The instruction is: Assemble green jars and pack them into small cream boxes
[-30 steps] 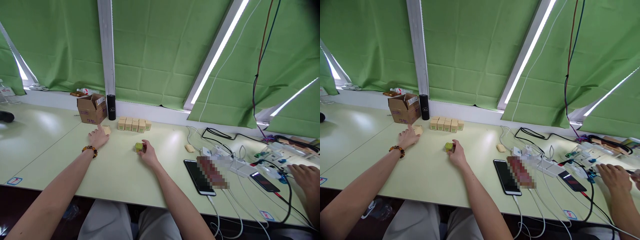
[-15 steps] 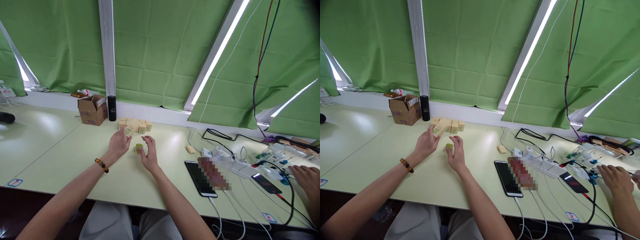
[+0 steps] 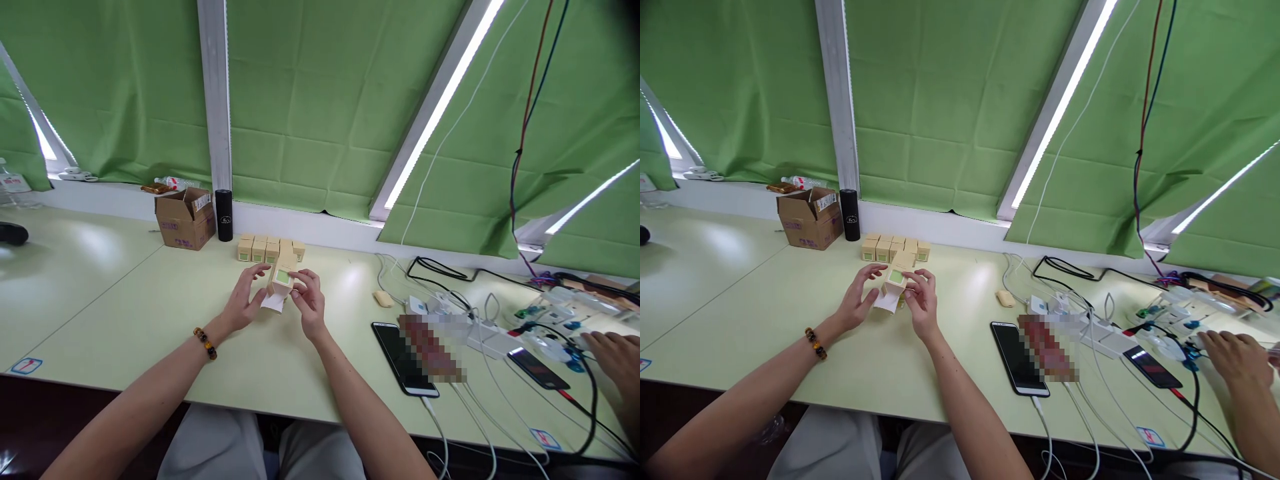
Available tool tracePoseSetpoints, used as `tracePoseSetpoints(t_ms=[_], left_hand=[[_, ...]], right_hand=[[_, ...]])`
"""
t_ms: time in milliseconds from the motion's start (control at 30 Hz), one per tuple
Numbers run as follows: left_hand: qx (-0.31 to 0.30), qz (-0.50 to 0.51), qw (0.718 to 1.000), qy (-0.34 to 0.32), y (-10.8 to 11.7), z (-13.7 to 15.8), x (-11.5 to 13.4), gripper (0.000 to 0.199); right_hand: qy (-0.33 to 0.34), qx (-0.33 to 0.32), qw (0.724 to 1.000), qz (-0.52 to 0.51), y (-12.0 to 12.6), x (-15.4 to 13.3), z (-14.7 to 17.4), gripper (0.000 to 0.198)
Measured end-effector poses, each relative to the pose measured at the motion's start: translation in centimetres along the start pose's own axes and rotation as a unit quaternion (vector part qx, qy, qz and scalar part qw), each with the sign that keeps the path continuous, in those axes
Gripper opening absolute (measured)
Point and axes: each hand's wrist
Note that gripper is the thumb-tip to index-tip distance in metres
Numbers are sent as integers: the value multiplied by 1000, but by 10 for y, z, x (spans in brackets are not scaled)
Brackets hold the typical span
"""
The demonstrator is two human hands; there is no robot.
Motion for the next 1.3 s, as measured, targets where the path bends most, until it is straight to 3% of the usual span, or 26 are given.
tracePoseSetpoints(t_ms=[200,567,867,1133,1233,1300], left_hand=[[-63,39,997,4,-2,0,6,45],[-7,124,991,59,-13,3,0,42],[27,101,994,36,-14,3,1,36],[42,39,998,-36,-16,4,1,32],[85,41,993,-65,-19,3,3,45],[97,30,991,-89,-18,3,4,62]], right_hand=[[-3,-23,1000,-5,2,1,2,36],[-34,-41,998,-35,2,10,-1,45],[-24,-48,998,-33,-1,7,-1,45],[39,6,999,31,-10,7,0,25],[129,18,986,105,-12,8,4,42],[211,7,961,178,-11,8,6,54]])
Point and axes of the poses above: each hand's wrist, its own z-axis away from the middle knuckle, its own y-axis out of the back of the hand, x = y × z, and after that the axes turned 6 degrees about y, right-handed
